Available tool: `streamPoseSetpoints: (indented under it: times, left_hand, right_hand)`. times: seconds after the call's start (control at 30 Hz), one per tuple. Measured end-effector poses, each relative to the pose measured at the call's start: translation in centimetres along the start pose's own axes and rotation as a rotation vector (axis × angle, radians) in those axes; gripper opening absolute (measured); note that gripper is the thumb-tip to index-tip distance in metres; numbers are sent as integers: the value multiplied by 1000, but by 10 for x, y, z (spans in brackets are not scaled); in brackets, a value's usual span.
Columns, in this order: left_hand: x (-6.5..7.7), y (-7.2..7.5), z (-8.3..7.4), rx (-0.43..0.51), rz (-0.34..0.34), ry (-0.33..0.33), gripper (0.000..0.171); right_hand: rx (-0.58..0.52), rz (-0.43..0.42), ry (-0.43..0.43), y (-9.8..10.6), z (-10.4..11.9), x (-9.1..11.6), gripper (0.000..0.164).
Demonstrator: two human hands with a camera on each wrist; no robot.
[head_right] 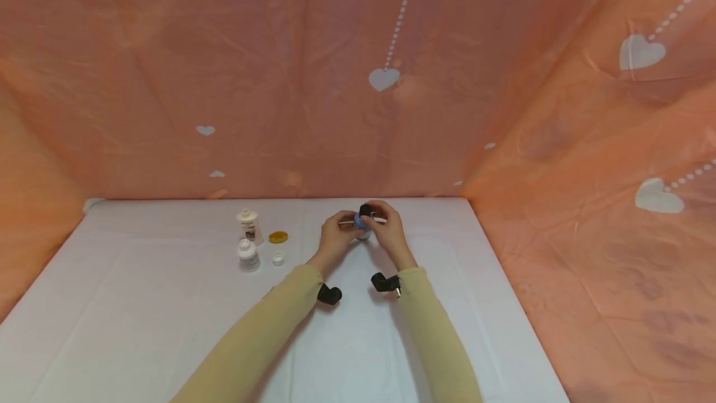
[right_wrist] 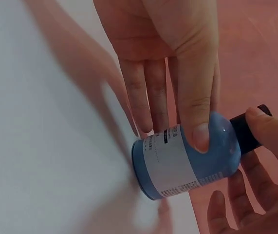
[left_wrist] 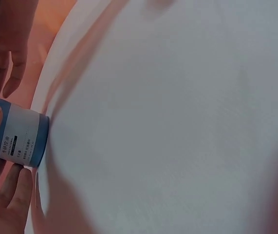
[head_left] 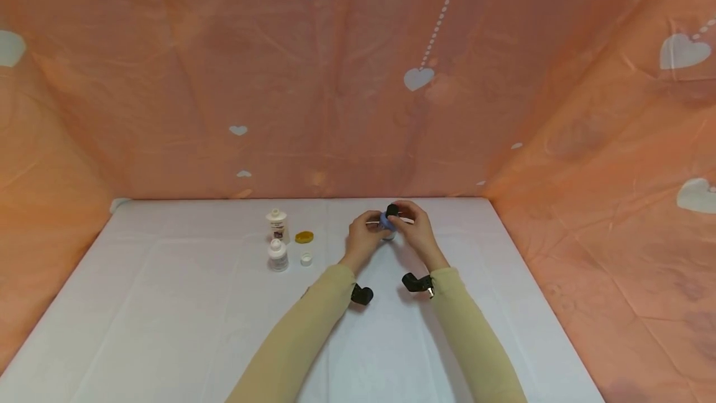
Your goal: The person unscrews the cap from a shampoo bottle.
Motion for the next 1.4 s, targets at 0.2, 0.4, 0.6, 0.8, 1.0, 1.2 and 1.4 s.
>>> streamPoseSetpoints:
  times: [0.2,0.4,0.6,0.8,1.0,1.2,1.4]
  left_hand:
    - [6,5,1,22,4,-40,39]
    - [18,15,0,20,12,-99,39]
    - [34,27,-1,43,3,-135,41]
    - [52,43,-5,71,-10,-164,44]
    - [75,65,-29,104,-47,-228,48]
    - [98,87,-51,-2,-103,-327,49]
    - [110,101,-47,-50,-120,-349,48]
  right_hand:
    - [-38,19,13,-5,0,5,38]
    - [-68,59,6,-15,32,23,36]
    - [-95,79,11,-27,46,36,34]
    - [-139,97,21,-39,57,48,33]
    - [-201,115,31,-54,69,58,33]
    - [-244,142,28,-70,79,69,34]
    - [-281,155,-3,-83,80,81,34]
Point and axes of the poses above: each hand's wrist, its own x-axis away from the middle knuckle, its own y-axis out of the back of the hand, z = x × y, the point moved 8 cm from there along -x, towards the middle knuckle, and after that the axes turned 5 degrees about -x, right-handed, at the moved point
